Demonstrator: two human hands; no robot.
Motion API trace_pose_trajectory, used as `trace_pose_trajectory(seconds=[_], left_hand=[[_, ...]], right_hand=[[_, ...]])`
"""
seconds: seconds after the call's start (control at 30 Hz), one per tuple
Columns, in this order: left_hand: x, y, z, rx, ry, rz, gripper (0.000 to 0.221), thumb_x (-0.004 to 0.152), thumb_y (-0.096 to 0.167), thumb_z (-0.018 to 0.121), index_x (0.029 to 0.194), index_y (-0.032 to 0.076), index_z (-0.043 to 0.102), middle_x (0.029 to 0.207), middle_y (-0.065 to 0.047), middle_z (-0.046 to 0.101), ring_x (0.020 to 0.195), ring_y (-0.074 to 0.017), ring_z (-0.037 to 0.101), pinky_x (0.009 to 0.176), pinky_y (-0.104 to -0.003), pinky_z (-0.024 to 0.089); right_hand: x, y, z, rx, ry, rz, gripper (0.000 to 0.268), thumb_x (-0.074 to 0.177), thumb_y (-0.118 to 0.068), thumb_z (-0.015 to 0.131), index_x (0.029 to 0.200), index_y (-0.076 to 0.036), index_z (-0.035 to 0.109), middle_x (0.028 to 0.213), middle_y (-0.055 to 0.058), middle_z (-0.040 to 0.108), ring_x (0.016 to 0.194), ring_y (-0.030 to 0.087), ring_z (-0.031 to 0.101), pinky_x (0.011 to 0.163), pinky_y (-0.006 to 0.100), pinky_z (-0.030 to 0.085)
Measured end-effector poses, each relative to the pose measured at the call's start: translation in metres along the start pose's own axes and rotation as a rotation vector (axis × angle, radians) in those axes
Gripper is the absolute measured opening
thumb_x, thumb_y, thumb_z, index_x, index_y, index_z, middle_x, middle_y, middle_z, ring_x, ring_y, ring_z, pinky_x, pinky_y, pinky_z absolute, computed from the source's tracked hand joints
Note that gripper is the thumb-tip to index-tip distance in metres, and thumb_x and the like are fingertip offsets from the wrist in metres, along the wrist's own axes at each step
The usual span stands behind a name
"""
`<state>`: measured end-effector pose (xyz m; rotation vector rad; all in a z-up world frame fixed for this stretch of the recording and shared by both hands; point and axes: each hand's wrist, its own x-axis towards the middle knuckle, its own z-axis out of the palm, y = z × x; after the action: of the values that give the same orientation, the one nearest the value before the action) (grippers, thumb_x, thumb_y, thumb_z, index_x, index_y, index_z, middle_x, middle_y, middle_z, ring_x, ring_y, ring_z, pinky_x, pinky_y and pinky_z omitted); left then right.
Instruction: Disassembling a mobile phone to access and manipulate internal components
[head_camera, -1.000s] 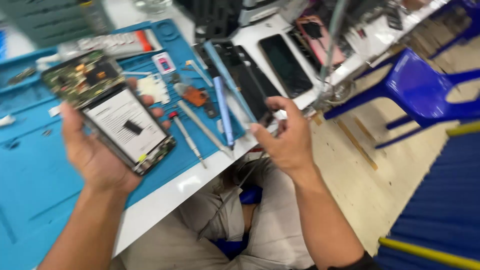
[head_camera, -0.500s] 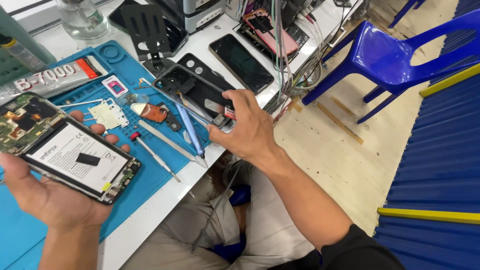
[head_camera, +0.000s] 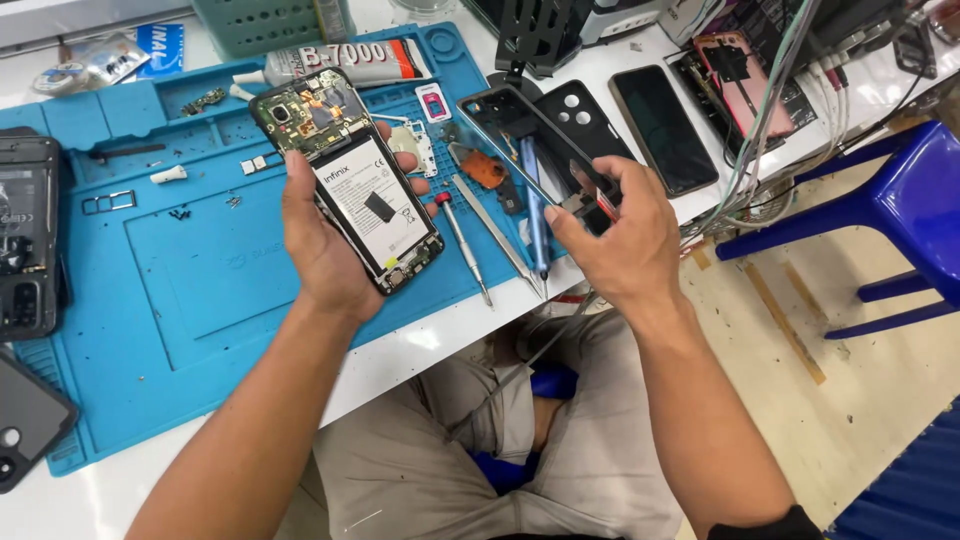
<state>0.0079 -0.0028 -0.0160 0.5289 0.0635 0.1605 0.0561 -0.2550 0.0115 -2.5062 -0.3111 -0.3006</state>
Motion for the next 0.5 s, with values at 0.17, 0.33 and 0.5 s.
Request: trace_pose_trajectory(seconds=[0.17, 0.33, 0.5], left_hand=[[0.001, 0.000, -0.002, -0.034, -0.027, 0.016, 0.075, 0.087, 0.061, 0.057, 0.134, 0.002, 0.058, 0.105, -0.016, 0.070, 0.088, -0.0258, 0.071, 0.078, -0.042, 0.062], [0.004, -0.003, -0.007, -0.010, 0.053, 0.066, 0.072, 0.088, 0.061, 0.054, 0.132, 0.004, 0.062, 0.105, -0.016, 0.073, 0.086, -0.0260, 0.074, 0.071, -0.040, 0.062], [0.006, 0.001, -0.011, -0.115, 0.084, 0.145, 0.069, 0.089, 0.056, 0.058, 0.135, 0.005, 0.059, 0.104, -0.013, 0.071, 0.087, -0.0261, 0.071, 0.077, -0.044, 0.061]], right_hand=[[0.018, -0.016, 0.017, -0.041, -0.012, -0.048, 0.059, 0.084, -0.045, 0.078, 0.127, -0.010, 0.059, 0.124, 0.011, 0.064, 0.111, 0.031, 0.063, 0.085, 0.047, 0.051], [0.032, -0.031, 0.037, -0.061, -0.041, -0.022, 0.059, 0.087, -0.052, 0.074, 0.128, -0.014, 0.056, 0.126, 0.009, 0.060, 0.093, 0.029, 0.067, 0.075, 0.053, 0.052], [0.042, -0.047, 0.052, -0.005, -0.055, 0.010, 0.059, 0.092, -0.059, 0.064, 0.129, -0.014, 0.054, 0.131, 0.011, 0.060, 0.111, 0.035, 0.063, 0.081, 0.056, 0.050]])
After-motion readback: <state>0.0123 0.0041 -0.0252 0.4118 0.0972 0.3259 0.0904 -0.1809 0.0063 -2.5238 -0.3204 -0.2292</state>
